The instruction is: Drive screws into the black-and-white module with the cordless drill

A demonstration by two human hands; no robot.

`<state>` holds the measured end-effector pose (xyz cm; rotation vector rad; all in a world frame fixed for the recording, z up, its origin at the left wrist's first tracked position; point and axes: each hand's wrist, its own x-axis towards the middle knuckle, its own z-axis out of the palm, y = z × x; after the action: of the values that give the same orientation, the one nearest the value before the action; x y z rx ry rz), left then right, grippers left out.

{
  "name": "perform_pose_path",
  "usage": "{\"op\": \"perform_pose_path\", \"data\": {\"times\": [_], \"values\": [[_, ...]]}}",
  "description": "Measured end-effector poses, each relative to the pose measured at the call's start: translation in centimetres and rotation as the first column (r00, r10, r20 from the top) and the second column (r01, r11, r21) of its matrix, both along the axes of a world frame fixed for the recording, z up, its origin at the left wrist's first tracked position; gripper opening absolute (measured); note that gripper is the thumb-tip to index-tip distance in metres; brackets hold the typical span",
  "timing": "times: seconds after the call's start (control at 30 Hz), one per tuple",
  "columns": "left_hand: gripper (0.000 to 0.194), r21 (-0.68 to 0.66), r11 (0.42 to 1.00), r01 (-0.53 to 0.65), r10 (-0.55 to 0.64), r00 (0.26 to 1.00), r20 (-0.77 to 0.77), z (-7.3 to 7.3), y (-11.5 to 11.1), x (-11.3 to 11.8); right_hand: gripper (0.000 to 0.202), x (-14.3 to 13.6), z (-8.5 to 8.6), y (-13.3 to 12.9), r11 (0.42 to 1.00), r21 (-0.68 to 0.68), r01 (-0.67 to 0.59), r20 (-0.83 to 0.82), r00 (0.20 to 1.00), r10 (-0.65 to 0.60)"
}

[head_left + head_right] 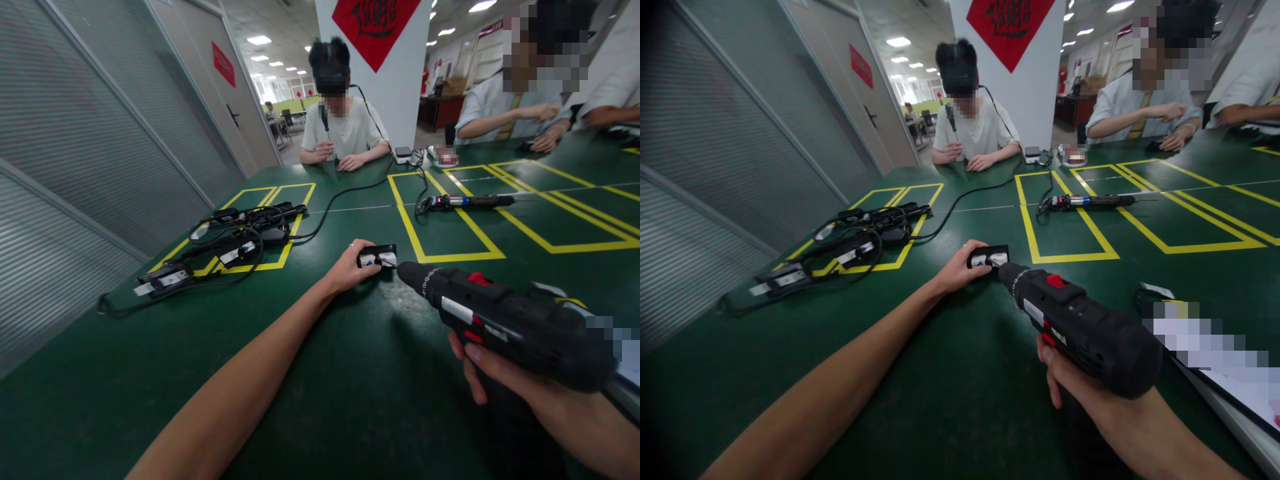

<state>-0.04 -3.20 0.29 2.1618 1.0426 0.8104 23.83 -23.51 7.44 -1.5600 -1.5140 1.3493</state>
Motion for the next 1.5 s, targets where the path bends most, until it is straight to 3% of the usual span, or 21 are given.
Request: {"op": "perform_pose_path", "data": {"times": [0.33, 0.73, 1.07, 1.5], "values": [[0.046, 0.007, 1.000, 0.007, -0.007, 1.000, 0.012, -0.3, 0.2, -0.1, 0.023, -0.3, 0.5, 0.0, 0.996, 0.090, -0.012, -0.008, 1.000, 0.013], [0.048, -0.009, 1.000, 0.008, -0.008, 1.000, 0.014, -0.3, 0.3, -0.1, 0.027, 0.1, -0.1, 0.0, 0.999, -0.031, -0.040, -0.113, 0.993, 0.036], [0.049, -0.028, 1.000, 0.007, -0.007, 1.000, 0.006, 0.2, 0.0, -0.1, 0.022, 0.1, -0.4, -0.1, 0.999, 0.024, -0.041, -0.151, 0.988, 0.044], [0.049, -0.006, 1.000, 0.028, -0.028, 1.000, -0.001, -0.3, 0.4, -0.4, 0.023, 0.2, -0.8, 0.1, 0.999, 0.032, -0.007, -0.157, 0.988, 0.012]]}}
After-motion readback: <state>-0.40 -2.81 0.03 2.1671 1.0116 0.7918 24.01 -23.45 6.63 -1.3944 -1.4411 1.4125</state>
